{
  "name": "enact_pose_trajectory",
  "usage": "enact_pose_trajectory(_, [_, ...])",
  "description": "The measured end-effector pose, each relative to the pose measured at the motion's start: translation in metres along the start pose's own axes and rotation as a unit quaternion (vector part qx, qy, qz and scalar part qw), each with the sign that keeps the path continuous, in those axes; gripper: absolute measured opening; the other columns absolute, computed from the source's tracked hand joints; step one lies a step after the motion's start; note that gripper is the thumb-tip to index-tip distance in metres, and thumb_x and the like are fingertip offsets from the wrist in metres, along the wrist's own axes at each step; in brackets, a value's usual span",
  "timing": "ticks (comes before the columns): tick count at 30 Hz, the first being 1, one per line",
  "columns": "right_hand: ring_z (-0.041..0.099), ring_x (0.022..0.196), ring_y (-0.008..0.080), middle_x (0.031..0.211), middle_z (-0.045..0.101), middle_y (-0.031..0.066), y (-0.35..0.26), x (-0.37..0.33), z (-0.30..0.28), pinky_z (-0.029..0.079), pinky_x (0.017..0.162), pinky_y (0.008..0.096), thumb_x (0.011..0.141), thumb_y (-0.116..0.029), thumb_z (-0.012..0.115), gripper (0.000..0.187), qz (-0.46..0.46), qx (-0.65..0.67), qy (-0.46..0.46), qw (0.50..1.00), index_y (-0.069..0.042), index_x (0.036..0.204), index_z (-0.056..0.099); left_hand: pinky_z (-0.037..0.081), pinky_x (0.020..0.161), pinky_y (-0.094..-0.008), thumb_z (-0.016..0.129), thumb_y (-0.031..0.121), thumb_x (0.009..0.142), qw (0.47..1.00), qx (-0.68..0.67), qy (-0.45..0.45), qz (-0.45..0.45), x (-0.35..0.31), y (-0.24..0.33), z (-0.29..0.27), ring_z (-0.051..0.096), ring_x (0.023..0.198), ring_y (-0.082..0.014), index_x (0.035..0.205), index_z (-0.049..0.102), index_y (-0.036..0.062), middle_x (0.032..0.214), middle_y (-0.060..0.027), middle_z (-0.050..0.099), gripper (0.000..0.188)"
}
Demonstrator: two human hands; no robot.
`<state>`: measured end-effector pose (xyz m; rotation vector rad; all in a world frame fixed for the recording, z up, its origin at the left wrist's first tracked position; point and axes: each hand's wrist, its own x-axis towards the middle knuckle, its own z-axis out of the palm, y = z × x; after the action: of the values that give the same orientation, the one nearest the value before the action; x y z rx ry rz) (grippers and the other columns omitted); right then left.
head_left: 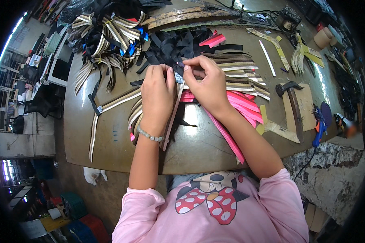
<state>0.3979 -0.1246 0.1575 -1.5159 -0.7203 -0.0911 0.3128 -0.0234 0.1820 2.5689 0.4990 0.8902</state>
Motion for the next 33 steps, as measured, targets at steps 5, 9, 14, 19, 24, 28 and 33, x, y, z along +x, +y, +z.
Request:
enact_pose_trajectory(5, [0.062,0.084,0.0239,0.085,0.064,0.0116,-0.001,-0.002,0.004,0.056,0.072,0.0310,0.080,-0.006,0.064,0.010,0.011,0.067,0.020,0.997,0.000,0.087,0.066,0.047,0.069,-0.0446,0.057,0.014,0.093,0.998,-0.062,0.005,-0.030,-0.002,-0.005,-0.002,0.059,0.077,-0.0385,0.091,0.058,-0.0042,0.088,-0.0206,0.059,0.018])
enact_pose_trajectory(9, [0.061,0.084,0.0262,0.083,0.064,0.0102,-0.002,-0.004,0.000,0.053,0.075,0.0351,0.077,-0.007,0.065,0.011,-0.057,-0.017,-0.002,0.998,-0.002,0.087,0.066,0.046,0.070,-0.0441,0.056,0.016,0.094,0.996,-0.076,-0.008,-0.033,-0.002,-0.011,-0.003,0.059,0.078,-0.0386,0.092,0.058,-0.0042,0.088,-0.0215,0.060,0.020])
enact_pose_trajectory(14, [0.059,0.086,0.0287,0.084,0.066,0.0087,-0.004,-0.005,0.001,0.049,0.078,0.0384,0.075,-0.009,0.066,0.011,-0.093,-0.109,-0.015,0.990,-0.005,0.085,0.067,0.047,0.070,-0.0436,0.056,0.016,0.095,0.992,-0.106,-0.017,-0.060,-0.003,-0.012,-0.002,0.060,0.079,-0.0382,0.092,0.058,-0.0044,0.087,-0.0222,0.061,0.021])
enact_pose_trajectory(19, [0.060,0.089,0.0290,0.086,0.067,0.0082,-0.008,-0.005,0.004,0.050,0.078,0.0389,0.077,-0.011,0.066,0.010,-0.085,-0.137,-0.012,0.987,-0.007,0.086,0.068,0.046,0.070,-0.0434,0.056,0.016,0.095,0.993,-0.102,0.000,-0.054,-0.002,-0.010,-0.004,0.059,0.078,-0.0381,0.092,0.058,-0.0040,0.086,-0.0216,0.061,0.020])
enact_pose_trajectory(24, [0.060,0.093,0.0271,0.088,0.064,0.0074,-0.015,-0.009,0.007,0.054,0.070,0.0398,0.077,-0.011,0.065,0.010,-0.151,-0.220,-0.017,0.964,-0.007,0.086,0.064,0.046,0.069,-0.0431,0.056,0.014,0.094,0.992,-0.112,0.009,-0.060,-0.006,-0.012,0.003,0.059,0.077,-0.0381,0.091,0.058,-0.0039,0.085,-0.0212,0.061,0.018])
enact_pose_trajectory(28, [0.061,0.093,0.0260,0.091,0.065,0.0067,-0.016,-0.013,0.010,0.055,0.071,0.0409,0.078,-0.011,0.064,0.010,-0.152,-0.249,-0.030,0.956,-0.007,0.088,0.065,0.047,0.064,-0.0362,0.055,0.016,0.096,0.990,-0.122,0.034,-0.067,0.000,-0.014,-0.005,0.059,0.070,-0.0266,0.091,0.059,-0.0025,0.081,-0.0151,0.060,0.020])
enact_pose_trajectory(33, [0.064,0.087,0.0155,0.092,0.065,0.0072,0.000,0.006,-0.006,0.053,0.076,0.0306,0.089,-0.008,0.061,0.011,0.069,0.089,-0.025,0.993,-0.001,0.097,0.064,0.048,0.063,-0.0302,0.047,0.027,0.100,0.965,-0.211,0.018,-0.156,0.002,0.000,-0.046,0.057,0.067,-0.0131,0.090,0.058,0.0020,0.076,-0.0038,0.058,0.029])
